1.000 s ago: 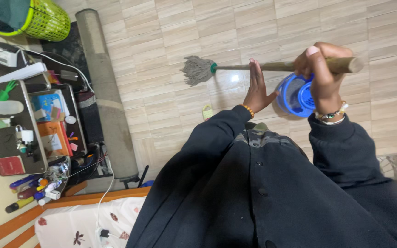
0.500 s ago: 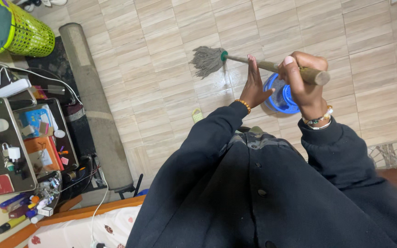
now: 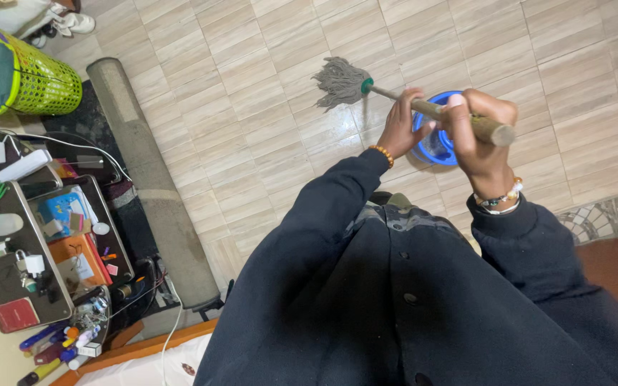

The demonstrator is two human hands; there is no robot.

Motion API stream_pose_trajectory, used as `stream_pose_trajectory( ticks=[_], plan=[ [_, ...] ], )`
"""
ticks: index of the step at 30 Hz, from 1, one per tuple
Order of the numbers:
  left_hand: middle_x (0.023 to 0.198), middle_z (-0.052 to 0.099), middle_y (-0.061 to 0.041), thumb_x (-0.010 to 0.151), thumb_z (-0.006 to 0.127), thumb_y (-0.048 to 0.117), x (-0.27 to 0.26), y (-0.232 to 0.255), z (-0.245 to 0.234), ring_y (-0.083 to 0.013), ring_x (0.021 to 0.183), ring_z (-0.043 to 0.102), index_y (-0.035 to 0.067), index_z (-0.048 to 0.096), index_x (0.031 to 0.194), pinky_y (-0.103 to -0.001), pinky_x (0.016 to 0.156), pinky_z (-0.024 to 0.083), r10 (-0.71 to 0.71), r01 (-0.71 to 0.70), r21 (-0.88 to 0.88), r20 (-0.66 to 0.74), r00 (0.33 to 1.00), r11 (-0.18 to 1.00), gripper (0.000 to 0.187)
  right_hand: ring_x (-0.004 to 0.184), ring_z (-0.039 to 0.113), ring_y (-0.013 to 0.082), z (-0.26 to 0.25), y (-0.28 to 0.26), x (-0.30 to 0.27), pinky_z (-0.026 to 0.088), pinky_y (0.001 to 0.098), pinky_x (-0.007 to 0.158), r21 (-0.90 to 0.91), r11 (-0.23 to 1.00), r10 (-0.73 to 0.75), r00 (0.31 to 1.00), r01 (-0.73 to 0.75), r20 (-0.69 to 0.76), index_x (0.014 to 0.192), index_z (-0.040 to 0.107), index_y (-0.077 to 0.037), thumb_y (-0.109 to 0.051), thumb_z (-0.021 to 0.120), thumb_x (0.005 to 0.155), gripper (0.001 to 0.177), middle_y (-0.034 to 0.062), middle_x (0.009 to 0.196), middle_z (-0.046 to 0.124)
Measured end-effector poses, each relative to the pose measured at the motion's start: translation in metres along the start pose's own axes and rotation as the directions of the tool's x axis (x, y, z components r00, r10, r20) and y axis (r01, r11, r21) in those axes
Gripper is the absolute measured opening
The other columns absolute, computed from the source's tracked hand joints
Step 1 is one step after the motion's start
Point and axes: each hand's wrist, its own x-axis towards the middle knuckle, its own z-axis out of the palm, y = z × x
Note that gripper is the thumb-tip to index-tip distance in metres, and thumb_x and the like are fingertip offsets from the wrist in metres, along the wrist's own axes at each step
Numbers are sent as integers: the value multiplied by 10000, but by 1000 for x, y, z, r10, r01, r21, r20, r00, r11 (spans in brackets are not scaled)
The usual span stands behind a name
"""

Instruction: The person mops a tiled floor using a mop and a bucket of water, moving the tool across the floor in long strokes while standing in a room with a bed and a clothing shelf.

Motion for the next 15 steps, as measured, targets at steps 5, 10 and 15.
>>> stream_pose_trajectory(
  ticks=[5,10,15],
  plan=[
    [1188,653,-56,864,785,187,10,-11,-5,-309,1195,595,147,566,1190,-447,1027,460,-12,9,20,138,990,1000,395,662,649,150,-4,4,-16,517,275,633,168,985,67,991,-48,-112,780,607,35,-123,551,1206,458,116,712,625],
    [1074,675,-77,789,783,177,5,-5,-7,-310,1073,613,125,604,1074,-421,921,493,88,-84,-42,120,989,996,340,681,718,180,-12,10,-27,622,314,685,118,993,43,973,-16,-226,781,617,31,-109,580,1215,457,139,731,656],
    [851,690,-65,793,793,174,-8,-4,-23,-306,911,641,111,650,913,-455,810,492,20,-23,7,292,956,1000,197,799,731,220,-15,1,-51,554,324,756,-37,990,119,947,-136,-298,892,691,88,-69,578,1166,336,194,864,729]
  ],
)
